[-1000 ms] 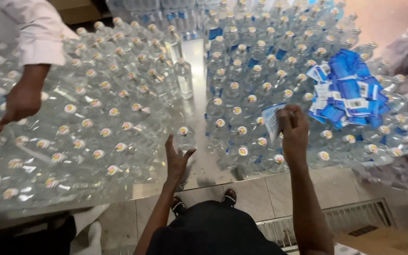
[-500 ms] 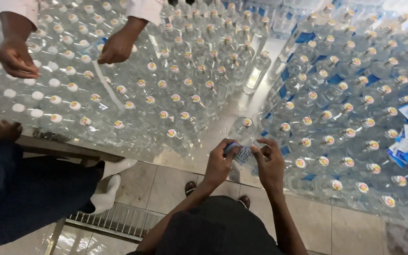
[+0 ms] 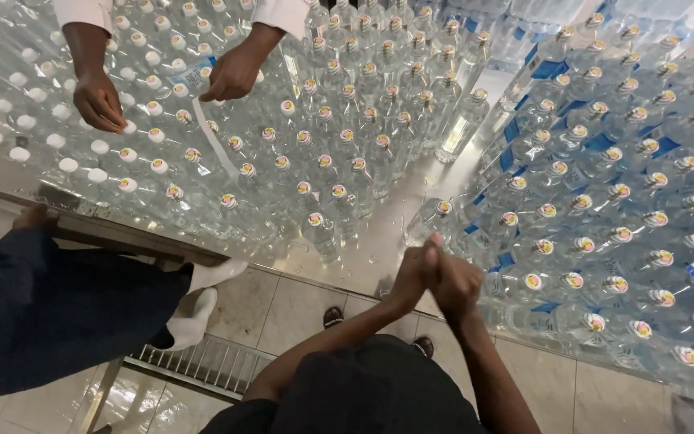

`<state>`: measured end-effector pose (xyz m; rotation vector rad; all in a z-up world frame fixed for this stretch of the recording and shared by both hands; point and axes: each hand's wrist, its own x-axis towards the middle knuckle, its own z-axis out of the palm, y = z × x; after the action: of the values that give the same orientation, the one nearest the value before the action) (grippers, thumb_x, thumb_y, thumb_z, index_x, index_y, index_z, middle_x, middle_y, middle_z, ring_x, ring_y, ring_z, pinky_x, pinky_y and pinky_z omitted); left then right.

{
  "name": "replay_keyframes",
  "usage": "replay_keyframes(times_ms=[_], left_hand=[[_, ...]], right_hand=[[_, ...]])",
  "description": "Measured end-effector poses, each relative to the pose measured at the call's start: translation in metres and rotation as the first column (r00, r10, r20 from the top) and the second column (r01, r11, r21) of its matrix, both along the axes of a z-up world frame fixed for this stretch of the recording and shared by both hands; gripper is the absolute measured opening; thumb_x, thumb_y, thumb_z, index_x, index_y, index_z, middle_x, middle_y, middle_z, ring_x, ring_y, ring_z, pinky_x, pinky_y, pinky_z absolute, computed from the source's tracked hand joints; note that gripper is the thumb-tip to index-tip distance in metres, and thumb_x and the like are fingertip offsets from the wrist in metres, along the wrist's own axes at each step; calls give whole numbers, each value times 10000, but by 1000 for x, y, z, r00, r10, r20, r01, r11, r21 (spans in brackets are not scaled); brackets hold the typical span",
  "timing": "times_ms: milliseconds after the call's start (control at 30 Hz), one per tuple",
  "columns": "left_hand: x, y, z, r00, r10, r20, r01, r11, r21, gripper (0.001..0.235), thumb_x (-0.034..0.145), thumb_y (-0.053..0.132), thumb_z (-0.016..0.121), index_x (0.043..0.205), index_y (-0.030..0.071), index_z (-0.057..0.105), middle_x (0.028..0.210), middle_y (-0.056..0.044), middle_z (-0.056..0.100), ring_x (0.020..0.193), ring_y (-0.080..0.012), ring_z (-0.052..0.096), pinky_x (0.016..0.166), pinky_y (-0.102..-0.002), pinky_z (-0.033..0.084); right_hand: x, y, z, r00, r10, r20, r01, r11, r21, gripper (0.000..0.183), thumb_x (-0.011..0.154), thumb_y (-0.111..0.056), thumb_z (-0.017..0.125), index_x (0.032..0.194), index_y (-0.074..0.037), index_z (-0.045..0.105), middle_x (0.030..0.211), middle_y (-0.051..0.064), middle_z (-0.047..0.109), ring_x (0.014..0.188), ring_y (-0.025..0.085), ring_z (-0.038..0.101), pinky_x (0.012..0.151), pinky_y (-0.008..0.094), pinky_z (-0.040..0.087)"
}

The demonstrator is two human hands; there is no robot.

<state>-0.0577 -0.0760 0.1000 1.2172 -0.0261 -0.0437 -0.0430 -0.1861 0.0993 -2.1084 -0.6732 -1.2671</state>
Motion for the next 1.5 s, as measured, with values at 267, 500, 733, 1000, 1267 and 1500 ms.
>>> replay_keyframes(times_ms=[267,500,733,1000,1267,1500], left_hand=[[0,12,9,990,-117,-84,107,988,-116,642,1150,721,419,976,130,601,912,-122,702,804,-206,717,687,-313,582],[-6,42,60,961,-253,-114,264,960,92,500,910,135,911,1357,123,685,1039,-110,821,935,-103,763,881,-241,631],[0,36,46,973,-21,-230,44,995,92,415,711,130,1018,1071,96,815,848,-11,793,723,-7,689,728,-172,608],[3,30,37,999,-16,-31,20,989,144,405,737,84,1012,1099,87,831,979,-52,689,932,-108,673,874,-294,609],[15,40,18,978,-185,-94,177,980,-88,540,931,152,910,1416,125,673,1132,-30,650,997,-98,712,852,-261,652],[27,50,23,953,-243,-182,226,968,-110,376,998,207,855,1311,103,673,1159,-61,673,926,-110,717,761,-319,703]], right_hand=[[-10,-42,11,647,-97,-756,307,941,142,556,1125,-415,699,714,-91,510,533,147,426,513,310,444,585,410,385],[-8,-46,38,437,96,-894,273,933,234,465,1057,-511,772,766,-159,688,589,75,557,604,175,492,638,362,412],[-6,-45,60,495,160,-854,188,940,285,399,1131,-506,674,1100,-119,767,853,195,719,750,295,652,712,476,527],[0,-65,43,547,395,-738,-180,917,357,202,950,-214,863,1112,-95,843,1130,165,727,1048,358,752,947,488,612],[-1,-84,55,457,437,-775,-128,894,429,238,1009,-232,828,1044,-1,782,1186,227,728,1125,420,732,1008,530,574],[1,-70,52,421,667,-615,-50,694,718,216,1099,-209,705,1061,4,704,1275,202,671,1283,287,652,1125,454,496]])
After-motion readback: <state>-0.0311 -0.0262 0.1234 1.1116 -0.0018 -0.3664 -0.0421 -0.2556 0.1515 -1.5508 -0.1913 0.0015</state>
